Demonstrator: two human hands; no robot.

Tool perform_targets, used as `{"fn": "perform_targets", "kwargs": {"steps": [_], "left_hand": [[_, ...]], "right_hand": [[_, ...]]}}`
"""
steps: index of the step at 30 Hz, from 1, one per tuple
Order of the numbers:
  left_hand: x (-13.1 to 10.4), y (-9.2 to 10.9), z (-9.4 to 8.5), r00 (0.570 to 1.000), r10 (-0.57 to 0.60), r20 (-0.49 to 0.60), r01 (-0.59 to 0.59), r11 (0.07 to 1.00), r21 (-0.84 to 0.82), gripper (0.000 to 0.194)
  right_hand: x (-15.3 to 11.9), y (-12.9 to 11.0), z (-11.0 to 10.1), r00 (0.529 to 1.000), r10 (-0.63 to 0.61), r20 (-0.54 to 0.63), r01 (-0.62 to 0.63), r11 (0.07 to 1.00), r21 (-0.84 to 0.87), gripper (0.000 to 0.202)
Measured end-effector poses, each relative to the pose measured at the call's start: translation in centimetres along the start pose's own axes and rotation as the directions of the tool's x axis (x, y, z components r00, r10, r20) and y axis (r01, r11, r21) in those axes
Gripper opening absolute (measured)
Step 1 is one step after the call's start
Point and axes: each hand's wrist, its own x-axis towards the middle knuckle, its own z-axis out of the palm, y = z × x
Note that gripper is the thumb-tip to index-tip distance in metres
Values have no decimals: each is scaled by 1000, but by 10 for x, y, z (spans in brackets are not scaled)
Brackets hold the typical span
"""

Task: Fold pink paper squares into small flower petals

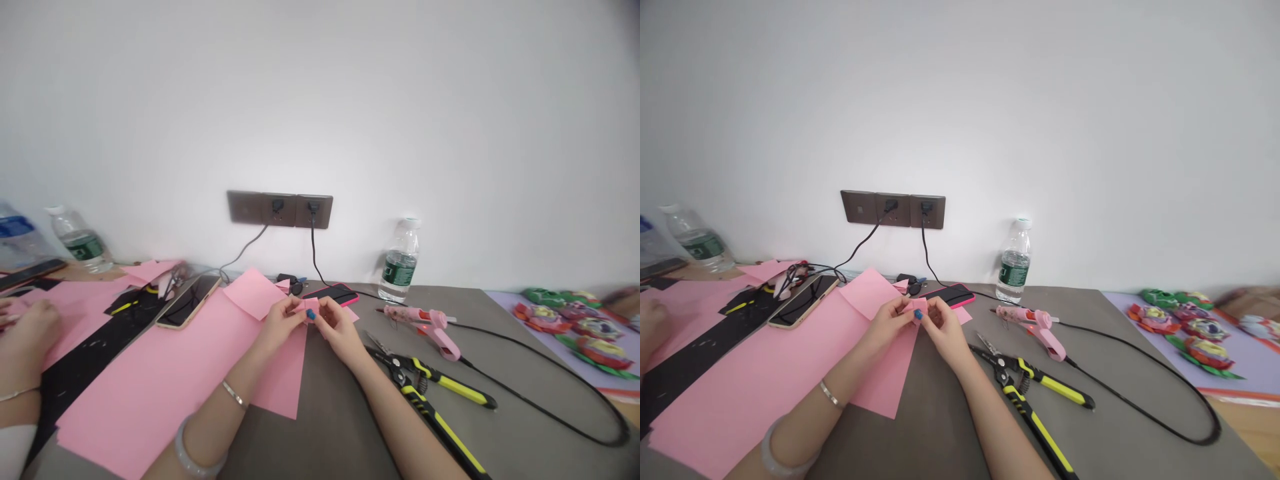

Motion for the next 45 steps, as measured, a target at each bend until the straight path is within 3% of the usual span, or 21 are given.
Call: {"fn": "perform_targets", "kwargs": {"steps": [8,12,19,27,32,36,41,45], "left_hand": [[0,-2,-2,995,-66,78,70,997,-42,28],[0,0,-3,986,-106,125,108,994,-7,38],[-4,4,0,983,-136,127,134,991,21,28],[-3,1,-1,977,-187,103,187,982,7,31],[-3,0,-4,975,-189,116,190,982,7,30],[-3,0,-2,970,-208,126,215,975,-47,35],[-3,3,1,978,-195,73,203,972,-122,35],[0,9,-6,988,-147,-57,131,968,-216,33]], "right_hand": [[1,4,-1,998,24,-59,-22,999,25,36],[0,4,-2,999,37,-33,-36,999,23,38],[1,1,-3,999,47,16,-47,998,31,36],[0,6,-3,998,57,6,-57,998,-9,41],[-1,4,-3,997,-41,65,50,988,-148,46],[0,3,-4,996,-67,64,75,987,-141,46],[0,5,-4,998,-45,37,49,992,-112,47],[-1,5,-5,998,26,61,-21,996,-84,45]]}}
